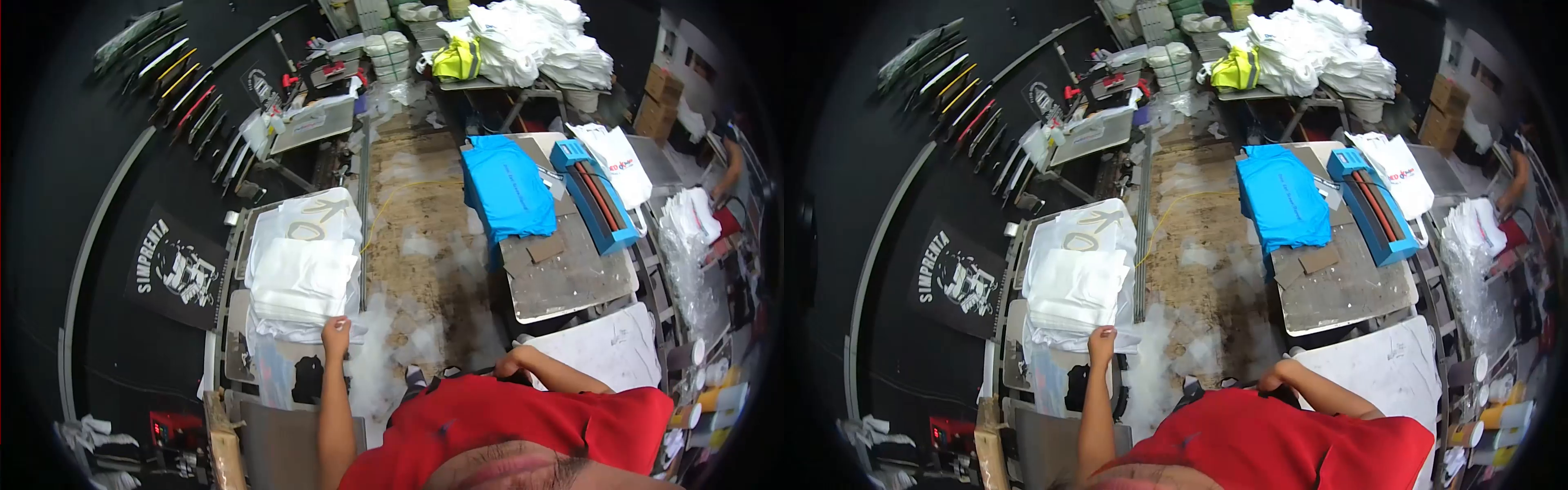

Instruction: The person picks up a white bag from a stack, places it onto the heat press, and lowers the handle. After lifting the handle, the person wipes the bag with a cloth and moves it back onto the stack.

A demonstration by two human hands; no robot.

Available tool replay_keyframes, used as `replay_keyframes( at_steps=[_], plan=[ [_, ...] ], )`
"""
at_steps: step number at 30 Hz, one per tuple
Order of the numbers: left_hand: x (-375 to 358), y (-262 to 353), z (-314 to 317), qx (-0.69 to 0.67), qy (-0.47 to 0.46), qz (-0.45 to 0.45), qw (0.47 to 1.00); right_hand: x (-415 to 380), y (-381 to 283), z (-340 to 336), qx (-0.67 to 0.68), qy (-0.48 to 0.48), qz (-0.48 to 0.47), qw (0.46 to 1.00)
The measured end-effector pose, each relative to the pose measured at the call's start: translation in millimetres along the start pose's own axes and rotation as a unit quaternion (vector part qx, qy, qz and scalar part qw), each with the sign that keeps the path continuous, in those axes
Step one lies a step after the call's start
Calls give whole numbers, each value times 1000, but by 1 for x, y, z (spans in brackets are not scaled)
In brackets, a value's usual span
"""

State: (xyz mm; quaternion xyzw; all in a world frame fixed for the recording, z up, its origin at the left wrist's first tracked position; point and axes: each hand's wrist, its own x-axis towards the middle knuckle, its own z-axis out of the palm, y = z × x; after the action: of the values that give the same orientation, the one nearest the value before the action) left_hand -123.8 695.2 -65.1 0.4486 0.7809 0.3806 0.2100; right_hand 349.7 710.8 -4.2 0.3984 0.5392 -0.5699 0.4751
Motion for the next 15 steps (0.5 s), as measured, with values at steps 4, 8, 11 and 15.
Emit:
replay_keyframes(
  at_steps=[4,8,11,15],
  plan=[
    [72,-50,28,191,67,-30,979,20,26,6,-36,110,-28,993],
    [82,-64,52,278,12,-135,951,88,61,4,-82,178,-162,967],
    [81,-55,49,288,60,-132,947,55,34,7,-33,171,-89,981],
    [85,-70,37,258,94,-97,957,10,1,13,27,146,-36,988]
  ],
)
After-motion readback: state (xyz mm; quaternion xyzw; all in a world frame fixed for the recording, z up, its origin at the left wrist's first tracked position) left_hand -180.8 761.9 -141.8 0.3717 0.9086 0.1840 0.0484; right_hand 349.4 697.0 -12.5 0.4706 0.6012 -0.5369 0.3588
